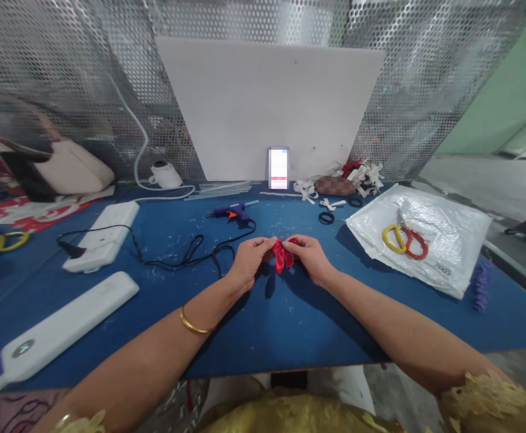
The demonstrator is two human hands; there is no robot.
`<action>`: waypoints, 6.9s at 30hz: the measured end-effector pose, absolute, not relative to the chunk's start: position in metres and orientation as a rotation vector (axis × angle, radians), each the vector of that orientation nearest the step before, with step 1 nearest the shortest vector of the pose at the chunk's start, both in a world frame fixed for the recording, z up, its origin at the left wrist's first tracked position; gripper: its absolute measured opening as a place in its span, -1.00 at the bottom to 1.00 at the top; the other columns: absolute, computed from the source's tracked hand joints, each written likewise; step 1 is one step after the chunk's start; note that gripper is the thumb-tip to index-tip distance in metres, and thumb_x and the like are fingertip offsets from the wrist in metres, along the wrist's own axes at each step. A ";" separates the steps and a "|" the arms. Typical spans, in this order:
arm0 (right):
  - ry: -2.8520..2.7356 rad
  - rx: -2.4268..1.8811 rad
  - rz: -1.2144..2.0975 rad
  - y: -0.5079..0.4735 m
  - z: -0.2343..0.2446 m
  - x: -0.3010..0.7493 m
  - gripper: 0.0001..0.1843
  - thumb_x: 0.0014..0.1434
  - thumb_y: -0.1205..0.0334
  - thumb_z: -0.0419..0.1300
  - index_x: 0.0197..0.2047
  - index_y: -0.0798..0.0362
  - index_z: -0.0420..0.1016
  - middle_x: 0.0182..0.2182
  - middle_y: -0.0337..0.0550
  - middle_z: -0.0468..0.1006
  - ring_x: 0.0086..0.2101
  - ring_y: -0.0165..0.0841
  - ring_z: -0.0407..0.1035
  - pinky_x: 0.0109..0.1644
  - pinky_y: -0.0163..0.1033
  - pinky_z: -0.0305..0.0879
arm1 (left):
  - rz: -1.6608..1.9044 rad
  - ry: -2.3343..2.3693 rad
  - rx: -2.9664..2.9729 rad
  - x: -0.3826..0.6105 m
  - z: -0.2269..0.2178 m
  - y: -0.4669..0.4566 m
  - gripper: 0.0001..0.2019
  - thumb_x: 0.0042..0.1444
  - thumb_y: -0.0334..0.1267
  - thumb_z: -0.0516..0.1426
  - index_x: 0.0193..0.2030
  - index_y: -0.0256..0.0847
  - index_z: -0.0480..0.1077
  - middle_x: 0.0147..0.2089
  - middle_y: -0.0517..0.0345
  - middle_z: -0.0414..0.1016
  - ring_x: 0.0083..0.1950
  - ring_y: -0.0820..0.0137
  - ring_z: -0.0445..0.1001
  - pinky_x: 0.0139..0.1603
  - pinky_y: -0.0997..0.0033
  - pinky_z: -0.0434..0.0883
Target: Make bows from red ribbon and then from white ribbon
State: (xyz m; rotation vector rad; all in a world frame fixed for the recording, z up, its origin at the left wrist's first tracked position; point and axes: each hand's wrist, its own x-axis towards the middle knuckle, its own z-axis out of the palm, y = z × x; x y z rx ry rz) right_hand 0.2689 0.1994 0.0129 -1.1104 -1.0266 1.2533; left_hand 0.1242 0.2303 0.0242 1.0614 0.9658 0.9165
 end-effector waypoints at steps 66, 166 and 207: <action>-1.048 -1.139 1.251 0.197 0.016 0.264 -0.73 -0.08 0.09 0.31 -0.50 0.13 0.40 -0.67 -0.29 0.37 -0.63 -0.52 0.19 -0.51 -0.36 0.14 | 0.886 0.969 1.043 0.124 0.021 0.234 -0.75 -0.12 -0.12 0.27 -0.51 -0.29 0.40 -0.53 0.14 0.44 -0.51 0.47 0.39 -0.37 0.46 0.31; -1.191 -1.070 1.151 0.190 0.021 0.277 -0.74 -0.11 0.09 0.31 -0.48 0.12 0.45 -0.68 -0.32 0.38 -0.66 -0.51 0.18 -0.52 -0.36 0.13 | 0.982 0.867 0.989 0.131 0.022 0.222 -0.72 -0.28 -0.15 0.33 -0.45 -0.29 0.45 -0.53 0.17 0.46 -0.51 0.51 0.37 -0.41 0.50 0.30; -1.208 -1.129 0.921 0.188 0.029 0.276 -0.73 -0.08 0.04 0.29 -0.47 0.09 0.46 -0.60 -0.30 0.41 -0.54 -0.48 0.22 -0.41 -0.34 0.16 | 0.913 0.859 1.198 0.130 0.020 0.219 -0.67 -0.25 -0.07 0.32 -0.46 -0.31 0.43 -0.60 0.22 0.37 -0.61 0.55 0.24 -0.56 0.53 0.15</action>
